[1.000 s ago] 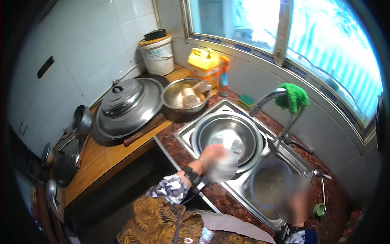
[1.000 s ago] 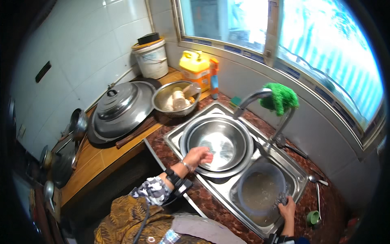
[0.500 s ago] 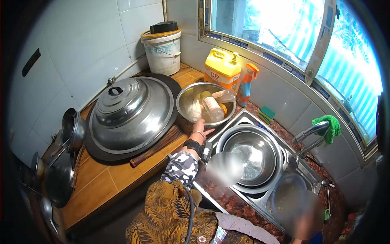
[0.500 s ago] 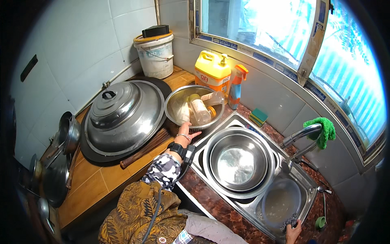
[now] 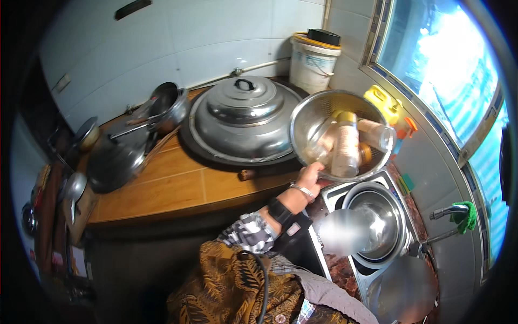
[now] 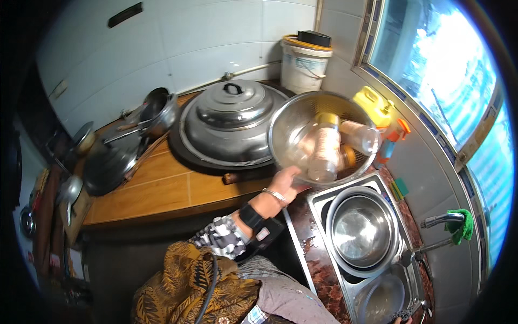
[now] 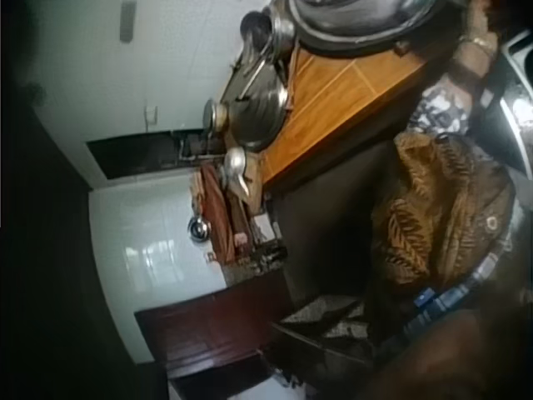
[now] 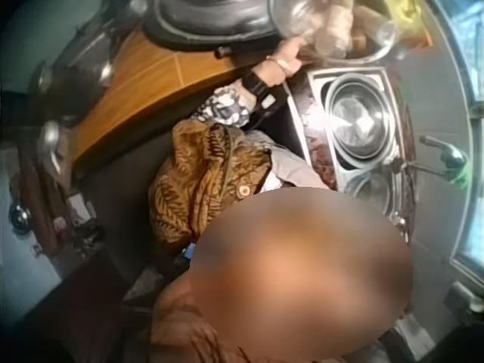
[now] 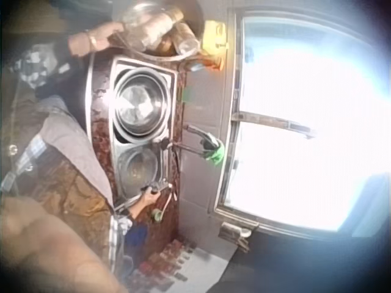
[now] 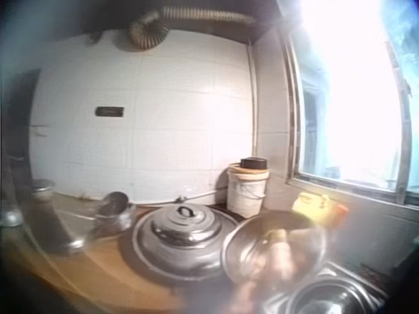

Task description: The person washes a metal basin and a plastic tub using a scouring pad in a kitchen sink, then moves a container of detergent.

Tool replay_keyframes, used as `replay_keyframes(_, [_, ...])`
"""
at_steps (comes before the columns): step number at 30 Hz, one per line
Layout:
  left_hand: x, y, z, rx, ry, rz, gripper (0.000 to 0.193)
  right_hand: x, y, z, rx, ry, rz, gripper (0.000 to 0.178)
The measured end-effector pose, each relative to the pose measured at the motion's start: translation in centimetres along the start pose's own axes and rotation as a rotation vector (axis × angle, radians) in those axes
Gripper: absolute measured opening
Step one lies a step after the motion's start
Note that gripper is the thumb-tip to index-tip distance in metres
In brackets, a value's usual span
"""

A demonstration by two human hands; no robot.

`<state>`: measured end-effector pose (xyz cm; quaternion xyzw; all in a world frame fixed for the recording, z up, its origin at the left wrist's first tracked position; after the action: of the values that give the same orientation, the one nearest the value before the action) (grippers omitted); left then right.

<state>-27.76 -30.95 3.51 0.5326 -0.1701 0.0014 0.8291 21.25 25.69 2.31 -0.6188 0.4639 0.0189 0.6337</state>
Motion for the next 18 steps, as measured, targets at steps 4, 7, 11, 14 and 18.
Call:
replay_keyframes(4, [8.7, -9.9, 7.8, 0.05, 0.158, 0.155, 0.028, -1.0, 1.9, 3.2, -0.06, 0.103, -0.02, 0.039])
replay_keyframes(7, [16.3, -16.8, 14.0, 0.022, 0.388, 0.308, 0.032, -0.3, 4.6, 8.0, -0.153, 0.196, 0.012, 0.039])
replay_keyframes(11, [24.6, -26.1, 22.3, 0.048, 0.737, 0.509, 0.032, -0.1, 7.1, 9.5, -0.055, 0.306, -0.068, 0.044])
replay_keyframes(14, [26.6, -31.1, 26.9, 0.106, 0.89, 0.581, 0.032, -0.3, 7.7, 10.9, -0.024, 0.353, -0.107, 0.048])
replay_keyframes(18, [26.5, -36.6, 32.6, -0.023, 0.843, 0.453, 0.039, -0.7, 11.1, 13.4, -0.008, 0.394, -0.2, 0.053])
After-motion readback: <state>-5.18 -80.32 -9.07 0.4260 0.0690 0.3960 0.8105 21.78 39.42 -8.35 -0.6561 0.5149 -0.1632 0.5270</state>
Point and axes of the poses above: each hand's wrist, its own x-axis away from the middle knuckle, its own y-axis out of the palm, z = x × y, the point moved 10 cm from there along -x, towards the middle knuckle, and after that the axes turned 10 degrees about x, right-handed, at the moved point
